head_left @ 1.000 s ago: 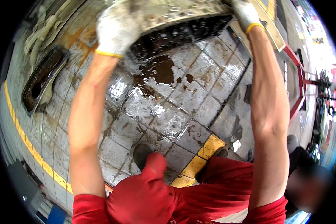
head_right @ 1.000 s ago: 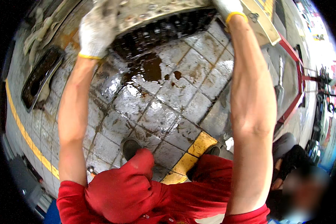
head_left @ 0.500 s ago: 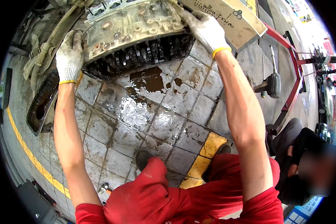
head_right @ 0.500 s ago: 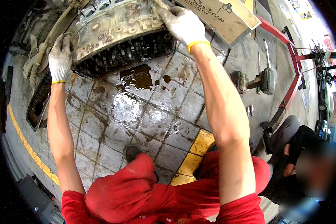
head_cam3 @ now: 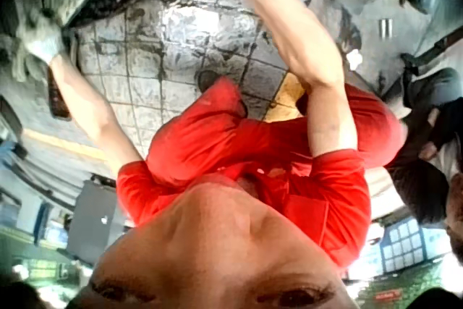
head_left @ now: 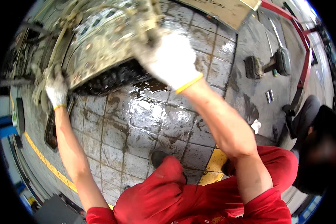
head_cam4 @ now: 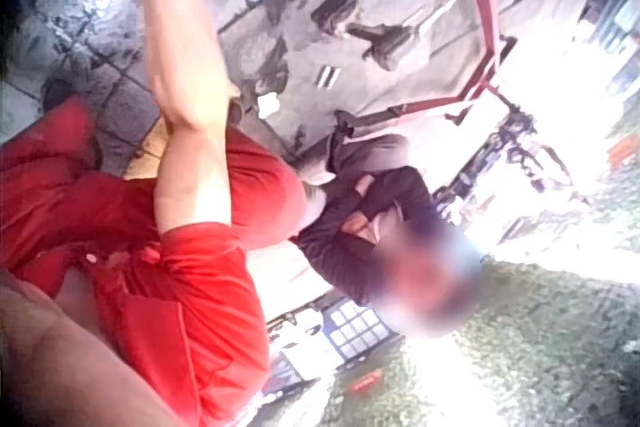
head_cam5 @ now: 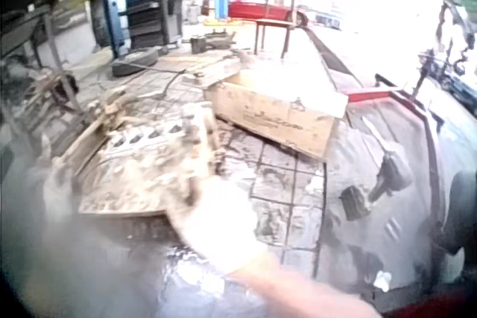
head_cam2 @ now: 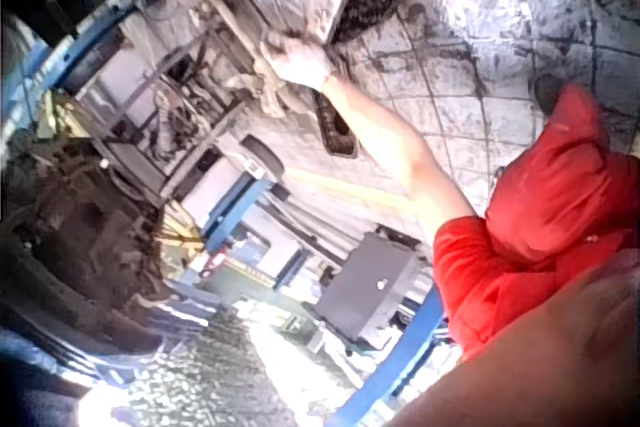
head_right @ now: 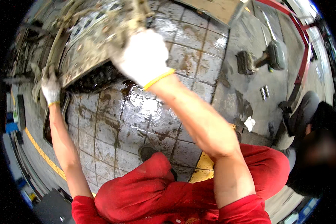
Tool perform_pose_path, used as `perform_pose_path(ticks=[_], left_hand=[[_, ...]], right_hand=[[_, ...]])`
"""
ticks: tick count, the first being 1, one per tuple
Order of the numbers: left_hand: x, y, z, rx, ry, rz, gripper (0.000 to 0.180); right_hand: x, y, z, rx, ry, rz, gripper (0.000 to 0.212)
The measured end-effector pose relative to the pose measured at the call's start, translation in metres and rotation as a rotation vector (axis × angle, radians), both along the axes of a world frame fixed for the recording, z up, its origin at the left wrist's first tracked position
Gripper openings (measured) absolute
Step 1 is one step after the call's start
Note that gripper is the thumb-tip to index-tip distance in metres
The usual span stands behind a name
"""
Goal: The person removes the oil pan from a transmission using a hammer and pry bar, then uses a pneumatic impact wrench to remove bolts and internal components. The person places removed parts into a wooden crate.
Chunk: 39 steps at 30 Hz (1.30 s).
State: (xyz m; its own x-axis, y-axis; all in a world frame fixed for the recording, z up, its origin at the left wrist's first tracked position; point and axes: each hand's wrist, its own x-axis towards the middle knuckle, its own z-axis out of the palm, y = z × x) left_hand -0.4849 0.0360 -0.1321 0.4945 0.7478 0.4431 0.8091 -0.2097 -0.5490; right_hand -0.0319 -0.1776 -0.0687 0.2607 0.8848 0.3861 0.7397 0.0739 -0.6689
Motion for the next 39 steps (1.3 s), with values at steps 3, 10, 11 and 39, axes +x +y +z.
perform_pose_path(ticks=[3, 10, 11, 39], left_hand=[[-0.024, 0.016, -0.006, -0.103, -0.112, 0.008, 0.045], [-0.135, 0.095, 0.009, -0.471, -0.782, 0.067, 0.044], [-0.136, 0.106, 0.003, -0.575, -0.945, 0.075, 0.045], [-0.191, 0.165, 0.096, -0.116, 0.488, -0.113, 0.056]], right_hand=[[-0.020, -0.013, -0.002, -0.034, 0.027, 0.055, 0.048], [-0.120, -0.048, -0.018, -0.054, 0.033, 0.242, 0.048], [-0.133, -0.049, -0.024, -0.083, 0.012, 0.278, 0.048], [0.246, -0.255, -0.096, -0.726, 0.487, -0.415, 0.058]])
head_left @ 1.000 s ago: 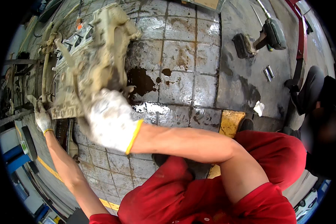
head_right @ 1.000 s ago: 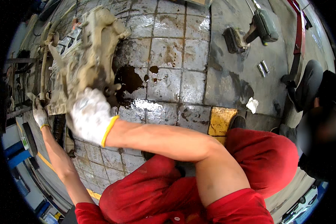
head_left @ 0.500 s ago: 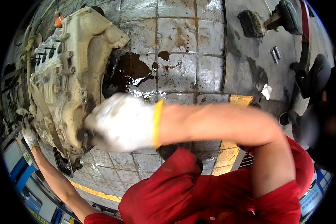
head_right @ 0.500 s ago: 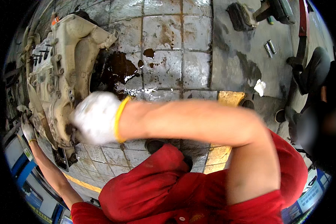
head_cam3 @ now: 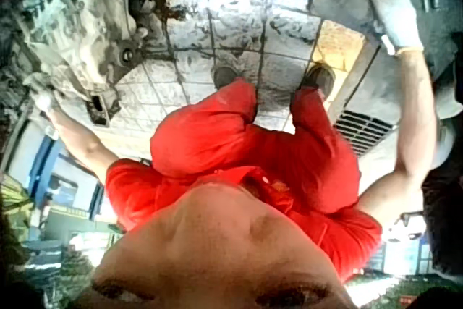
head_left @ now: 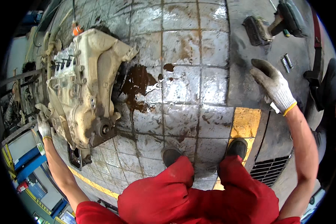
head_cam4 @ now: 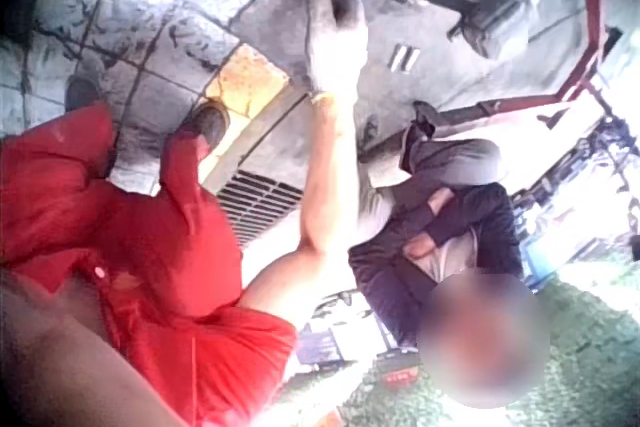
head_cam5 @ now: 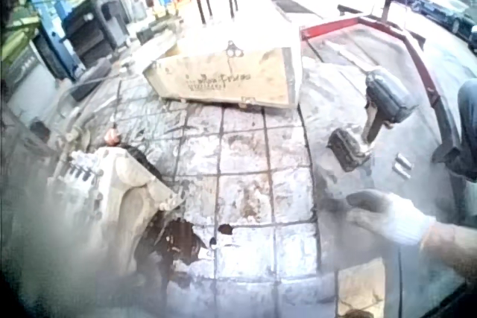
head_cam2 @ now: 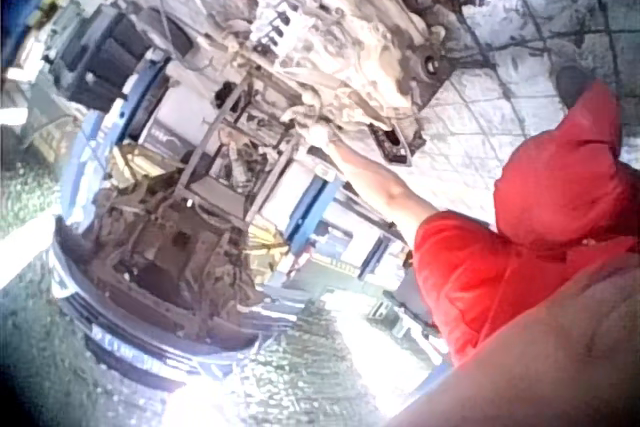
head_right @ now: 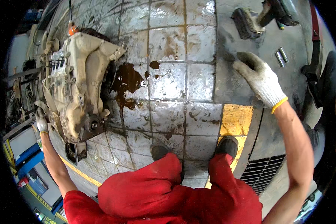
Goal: The person removes the oil pan from a transmission using a hammer and pry bar, then uses a pneumatic impact wrench to remove bolts and internal components. The person places removed parts into a wooden crate.
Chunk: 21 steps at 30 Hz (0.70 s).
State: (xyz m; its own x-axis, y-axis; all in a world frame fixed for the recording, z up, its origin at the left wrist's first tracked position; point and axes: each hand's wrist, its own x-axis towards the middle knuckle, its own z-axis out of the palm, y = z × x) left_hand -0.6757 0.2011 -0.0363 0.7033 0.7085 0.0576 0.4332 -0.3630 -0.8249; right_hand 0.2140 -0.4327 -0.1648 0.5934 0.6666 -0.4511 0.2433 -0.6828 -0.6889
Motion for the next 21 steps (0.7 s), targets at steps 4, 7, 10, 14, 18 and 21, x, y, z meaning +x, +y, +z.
perform_pose_path(ticks=[4, 7, 10, 14, 18, 21], left_hand=[[0.036, -0.070, -0.032, 0.271, -0.224, 0.296, 0.060], [0.265, -0.237, -0.038, -0.185, -1.320, 0.152, 0.054], [0.400, -0.411, -0.007, -0.504, -1.478, 0.127, 0.048], [0.486, -0.524, -0.038, -1.314, -1.278, -0.107, 0.050], [0.519, -0.561, -0.054, -1.777, -0.918, 0.093, 0.033], [0.522, -0.557, -0.041, -1.753, -0.804, 0.083, 0.031]], right_hand=[[0.029, -0.026, -0.018, 0.223, -0.053, -0.308, 0.067], [0.069, -0.042, -0.057, 0.330, -0.247, -0.524, 0.076], [0.078, -0.004, -0.055, 0.403, -0.359, -0.509, 0.085], [0.101, 0.030, -0.061, 0.691, -0.545, -0.334, 0.088], [0.114, 0.052, -0.023, 0.396, -0.286, -0.616, 0.079], [0.128, 0.072, -0.052, 0.580, -0.255, -0.581, 0.078]])
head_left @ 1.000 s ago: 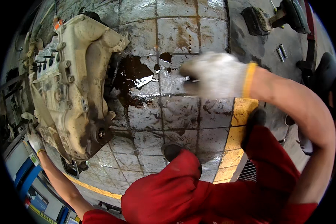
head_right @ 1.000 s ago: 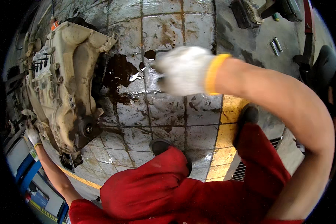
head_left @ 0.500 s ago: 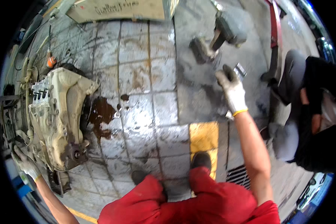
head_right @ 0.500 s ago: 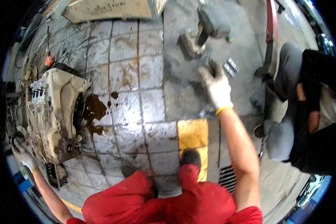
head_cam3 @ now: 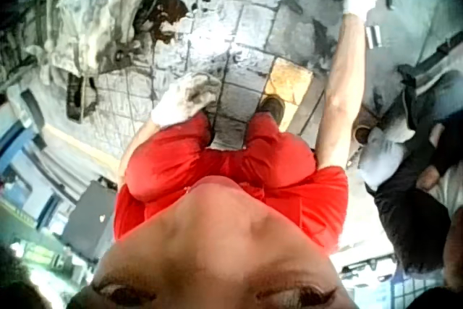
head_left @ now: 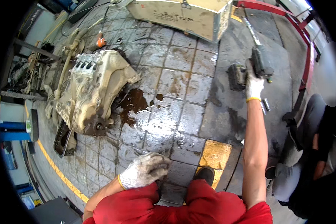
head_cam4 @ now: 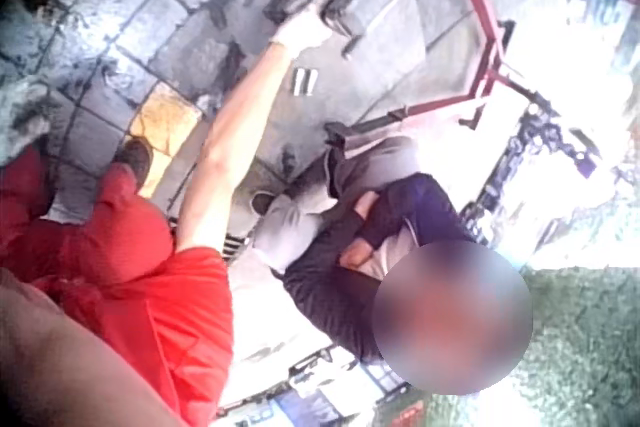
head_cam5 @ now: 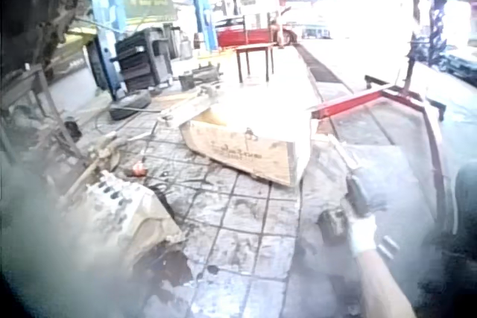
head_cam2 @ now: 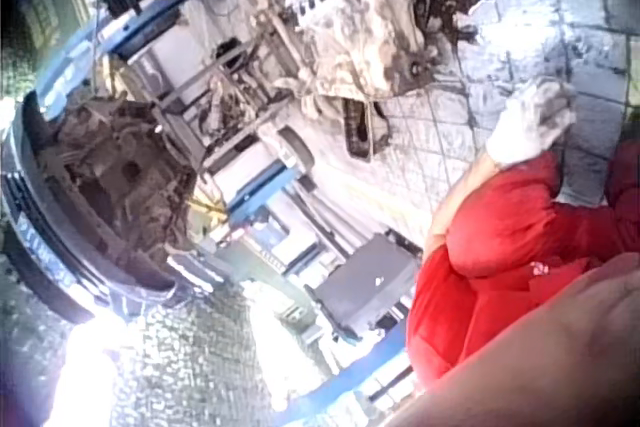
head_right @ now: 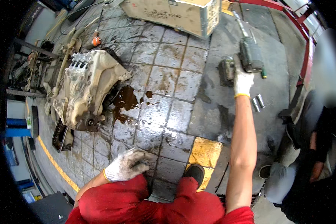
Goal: The person removes the oil pan from a transmission using a hammer and pry bar, then uses a pneumatic impact wrench to remove bolts and internal components. The person places removed parts into a wooden crate.
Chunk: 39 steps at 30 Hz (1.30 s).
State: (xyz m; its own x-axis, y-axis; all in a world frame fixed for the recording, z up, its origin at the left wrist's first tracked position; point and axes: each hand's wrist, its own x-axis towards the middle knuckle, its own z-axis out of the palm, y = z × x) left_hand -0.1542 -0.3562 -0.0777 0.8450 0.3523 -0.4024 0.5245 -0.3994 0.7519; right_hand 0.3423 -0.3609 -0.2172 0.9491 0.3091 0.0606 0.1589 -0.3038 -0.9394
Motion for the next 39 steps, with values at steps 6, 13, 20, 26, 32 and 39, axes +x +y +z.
perform_pose_path(ticks=[6, 13, 20, 26, 32, 39], left_hand=[[-0.001, -0.003, 0.004, -0.005, -0.038, 0.137, 0.028], [0.005, -0.010, -0.006, -0.018, -0.040, 0.178, 0.026], [-0.012, 0.034, -0.021, 0.730, -0.432, 0.196, 0.058], [0.001, 0.079, -0.035, -0.078, -0.901, 0.626, 0.073], [-0.030, 0.077, -0.039, 0.061, -0.772, 0.782, 0.072], [-0.002, 0.031, -0.050, -0.233, -0.406, 0.514, 0.047]], right_hand=[[0.019, 0.004, -0.011, 0.229, 0.144, 0.104, 0.063], [-0.062, -0.079, 0.045, 0.497, 0.570, 0.390, 0.039], [-0.182, -0.102, 0.067, 0.204, 0.419, 0.804, 0.034], [-0.215, -0.156, 0.020, 0.139, 0.255, 1.166, 0.049], [-0.230, -0.158, 0.056, 0.108, 0.348, 1.197, 0.052], [-0.264, -0.152, 0.059, -0.251, -0.755, 1.210, 0.053]])
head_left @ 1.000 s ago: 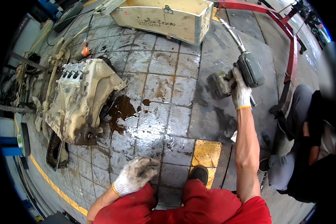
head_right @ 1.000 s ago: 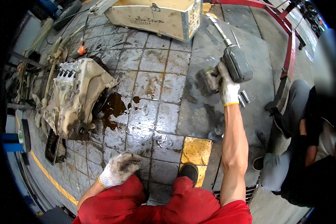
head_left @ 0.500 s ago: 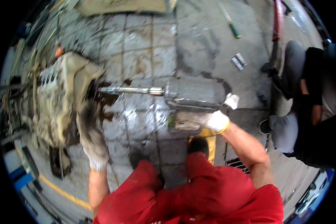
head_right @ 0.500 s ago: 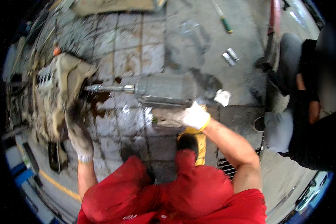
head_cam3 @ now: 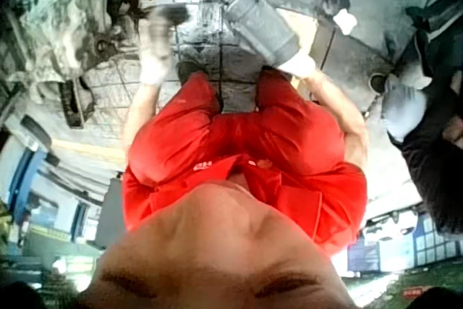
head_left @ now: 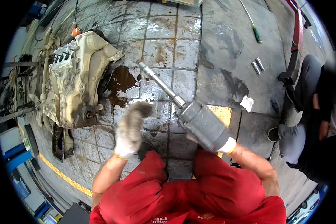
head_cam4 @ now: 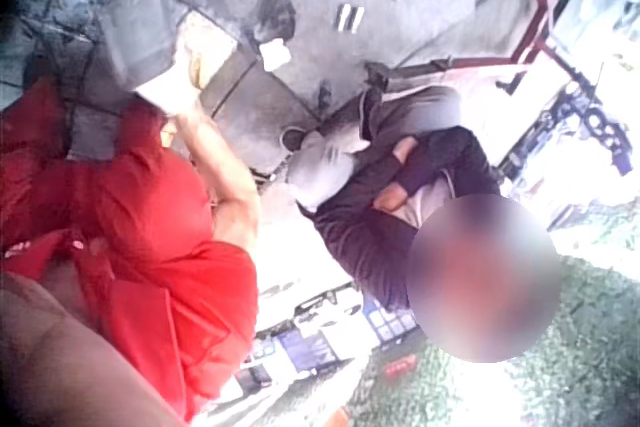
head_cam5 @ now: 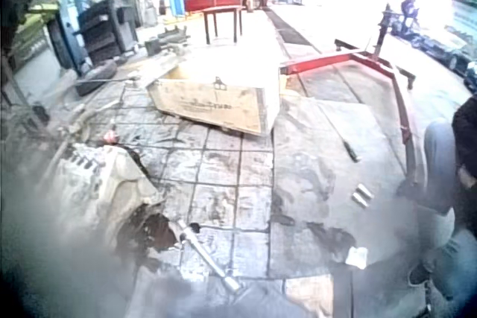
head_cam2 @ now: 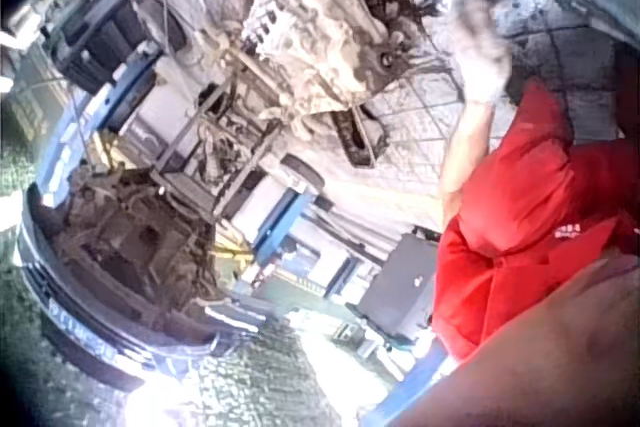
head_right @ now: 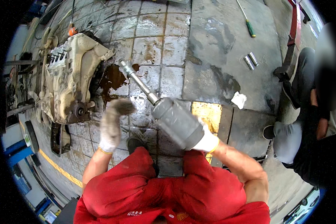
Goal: The person removes the oil pan from a transmission using a hammer and pry bar, then uses a pneumatic impact wrench to remove bolts and internal components. The person places removed parts into a wooden crate.
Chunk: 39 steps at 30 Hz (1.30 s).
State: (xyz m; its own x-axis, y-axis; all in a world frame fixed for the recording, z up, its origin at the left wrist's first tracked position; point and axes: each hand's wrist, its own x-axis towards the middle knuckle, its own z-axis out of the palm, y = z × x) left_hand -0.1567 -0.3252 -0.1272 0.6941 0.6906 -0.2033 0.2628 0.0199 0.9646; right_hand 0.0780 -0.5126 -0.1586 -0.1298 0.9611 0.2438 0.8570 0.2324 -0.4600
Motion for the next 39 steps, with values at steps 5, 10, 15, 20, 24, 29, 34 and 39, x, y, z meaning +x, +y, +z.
perform_pose_path(ticks=[5, 10, 15, 20, 24, 29, 34, 39], left_hand=[[0.027, -0.041, -0.017, -0.299, -0.108, -0.071, 0.055], [0.051, -0.049, 0.021, -0.509, 0.019, -0.036, 0.050], [0.045, -0.056, 0.020, -0.568, -0.031, -0.245, 0.057], [0.034, -0.053, -0.008, -0.463, 0.046, -0.380, 0.036], [0.041, -0.032, 0.016, -0.542, 0.052, -0.455, 0.045], [0.034, -0.042, 0.003, -0.448, 0.016, -0.388, 0.045], [0.037, -0.045, 0.003, -0.359, -0.017, -0.427, 0.031], [0.028, -0.049, -0.014, -0.378, -0.004, -0.408, 0.052]], right_hand=[[-0.053, -0.043, -0.052, -0.453, 0.212, -0.034, 0.074], [-0.031, -0.025, -0.008, -0.274, 0.577, -0.012, 0.076], [0.041, -0.048, -0.047, -0.230, 0.492, -0.694, 0.037], [0.129, -0.124, -0.110, -0.592, -0.134, -1.187, 0.052], [0.187, -0.204, -0.175, -0.470, 0.072, -1.230, 0.046], [0.150, -0.075, -0.108, -0.326, 0.865, -1.226, 0.054], [0.087, 0.036, -0.019, -0.405, 1.505, -0.863, 0.057], [0.062, 0.096, 0.008, -0.504, 1.754, -0.629, 0.050]])
